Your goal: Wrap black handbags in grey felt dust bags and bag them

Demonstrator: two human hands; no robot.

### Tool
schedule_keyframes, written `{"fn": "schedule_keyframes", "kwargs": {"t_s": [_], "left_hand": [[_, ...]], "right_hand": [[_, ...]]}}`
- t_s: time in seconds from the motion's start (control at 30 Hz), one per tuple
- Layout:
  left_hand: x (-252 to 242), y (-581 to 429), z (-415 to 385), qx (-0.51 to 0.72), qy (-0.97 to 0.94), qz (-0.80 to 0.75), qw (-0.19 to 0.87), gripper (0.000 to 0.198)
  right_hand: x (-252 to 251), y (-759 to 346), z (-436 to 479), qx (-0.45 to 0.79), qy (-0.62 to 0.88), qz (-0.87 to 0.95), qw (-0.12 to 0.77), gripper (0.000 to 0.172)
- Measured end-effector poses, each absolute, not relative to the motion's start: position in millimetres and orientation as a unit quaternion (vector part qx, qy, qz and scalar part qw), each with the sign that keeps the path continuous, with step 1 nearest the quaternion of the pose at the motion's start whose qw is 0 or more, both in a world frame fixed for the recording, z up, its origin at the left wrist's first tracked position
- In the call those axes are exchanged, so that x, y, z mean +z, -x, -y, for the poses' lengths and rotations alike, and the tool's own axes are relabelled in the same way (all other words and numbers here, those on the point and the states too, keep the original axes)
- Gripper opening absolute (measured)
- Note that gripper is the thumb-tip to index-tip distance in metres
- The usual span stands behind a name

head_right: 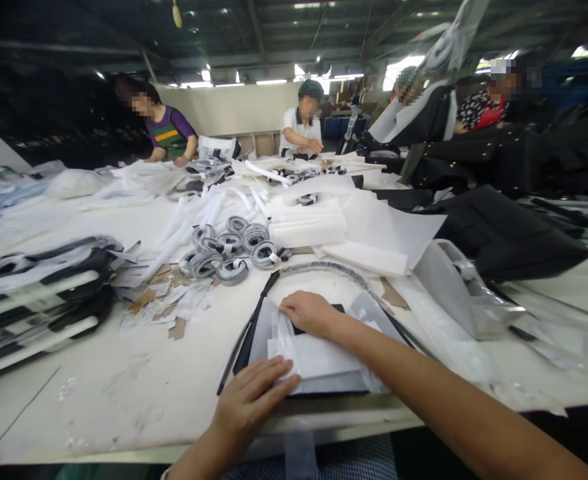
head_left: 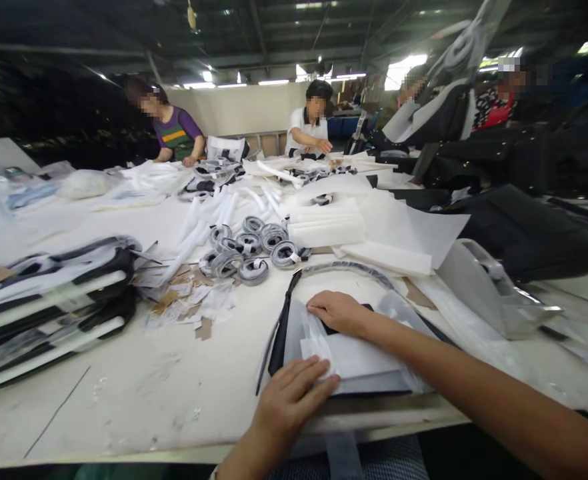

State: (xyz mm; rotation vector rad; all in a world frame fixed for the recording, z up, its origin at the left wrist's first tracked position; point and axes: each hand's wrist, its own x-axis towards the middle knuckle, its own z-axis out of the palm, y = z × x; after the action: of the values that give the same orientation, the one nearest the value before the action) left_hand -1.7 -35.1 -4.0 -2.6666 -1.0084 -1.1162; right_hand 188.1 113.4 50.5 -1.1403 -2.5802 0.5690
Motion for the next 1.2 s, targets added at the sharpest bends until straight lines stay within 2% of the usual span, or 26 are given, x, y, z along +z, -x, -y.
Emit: {"fn": "schedule_keyframes", "kwargs": {"t_s": [0.1,0.2,0.27,0.37,0.43,0.5,0.63,0.73,1.2], "left_hand": [[-5,4,37,-0.347,0.876,0.334,0.018,0.037],[-6,6,37,-0.35,0.877,0.331,0.006,0.038],[-5,6,37,-0.351,0.877,0.328,0.001,0.038],[-5,6,37,-0.348,0.88,0.324,-0.001,0.038],[-4,6,36,-0.347,0.882,0.32,0.006,0.038],[-4,6,35,-0.345,0.884,0.316,0.015,0.038],[-5,7,34,-0.341,0.887,0.31,0.036,0.038],[-5,7,34,-0.346,0.885,0.308,0.051,0.037],[-5,13,31,-0.309,0.901,0.302,0.034,0.041]], "right_hand": [[70,-203,-75,0.159,0.38,0.882,0.228,0.026],[79,-230,-8,0.115,0.273,0.894,0.335,0.029],[69,-246,38,0.078,0.223,0.914,0.328,0.03],[33,-255,85,-0.008,0.208,0.951,0.227,0.033],[5,-250,96,-0.065,0.24,0.95,0.188,0.042],[-13,-241,95,-0.094,0.267,0.937,0.204,0.047],[-19,-220,89,-0.089,0.274,0.907,0.306,0.035],[-10,-205,97,-0.072,0.282,0.891,0.348,0.032],[21,-201,123,-0.006,0.305,0.898,0.317,0.034]]}}
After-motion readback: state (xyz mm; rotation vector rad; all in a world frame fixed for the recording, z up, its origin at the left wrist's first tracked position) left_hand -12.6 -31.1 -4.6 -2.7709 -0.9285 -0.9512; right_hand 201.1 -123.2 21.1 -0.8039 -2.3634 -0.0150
